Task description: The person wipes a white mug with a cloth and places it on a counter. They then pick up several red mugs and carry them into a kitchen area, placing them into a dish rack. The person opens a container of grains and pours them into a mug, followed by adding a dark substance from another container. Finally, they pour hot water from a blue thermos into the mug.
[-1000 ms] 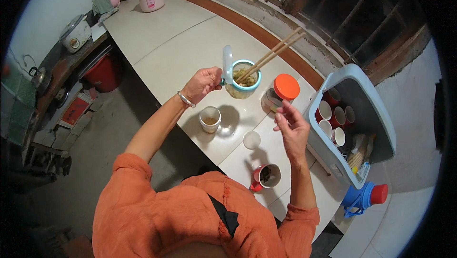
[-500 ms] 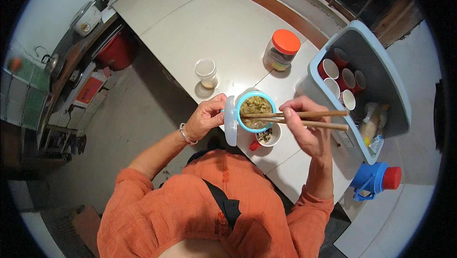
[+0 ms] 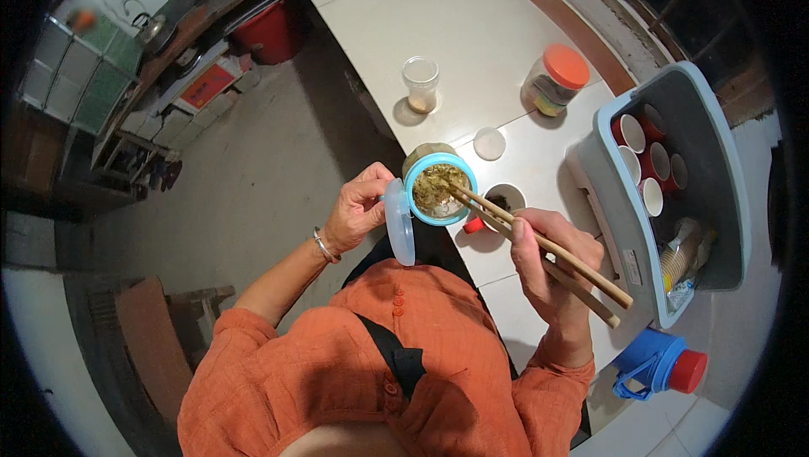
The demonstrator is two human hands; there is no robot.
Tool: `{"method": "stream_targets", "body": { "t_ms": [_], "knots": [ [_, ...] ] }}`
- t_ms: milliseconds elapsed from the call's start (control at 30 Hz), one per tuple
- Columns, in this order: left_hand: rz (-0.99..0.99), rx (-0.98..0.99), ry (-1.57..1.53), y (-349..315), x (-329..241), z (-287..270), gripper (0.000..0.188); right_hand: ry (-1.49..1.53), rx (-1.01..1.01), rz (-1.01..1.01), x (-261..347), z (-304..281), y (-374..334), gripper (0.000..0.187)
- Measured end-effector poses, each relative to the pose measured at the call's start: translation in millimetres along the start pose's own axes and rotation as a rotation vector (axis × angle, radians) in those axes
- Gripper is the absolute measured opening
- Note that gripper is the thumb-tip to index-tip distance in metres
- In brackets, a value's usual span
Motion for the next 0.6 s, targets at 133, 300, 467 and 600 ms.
{"method": "stream_targets", "body": {
  "t_ms": [133, 300, 467, 600],
  "knots": [
    [0.009, -0.073, 0.043, -17, -4, 3, 0.017, 0.01, 0.072, -0.029, -12, 15, -2, 0.005],
    [-0.054, -0.145, 0.068, -28, -14, 10, 0.007, 0.002, 0.094, -0.072, -21, 23, 1, 0.006],
    [-0.051, -0.201, 0.026, -31, -14, 14, 0.004, 0.091, 0.047, 0.008, -17, 7, -5, 0.008],
    [0.002, -0.156, 0.058, -27, -6, 16, 0.022, 0.145, 0.035, 0.062, -21, -1, -9, 0.012]
  ]
}}
Point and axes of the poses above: each hand's wrist, its own y-axis towards the middle knuckle, its own z-axis out of the palm, x = y × z, the point moved 2 cm from there along y, towards the middle knuckle, and after that the axes turned 13 degrees about y, right-handed, at the moved point
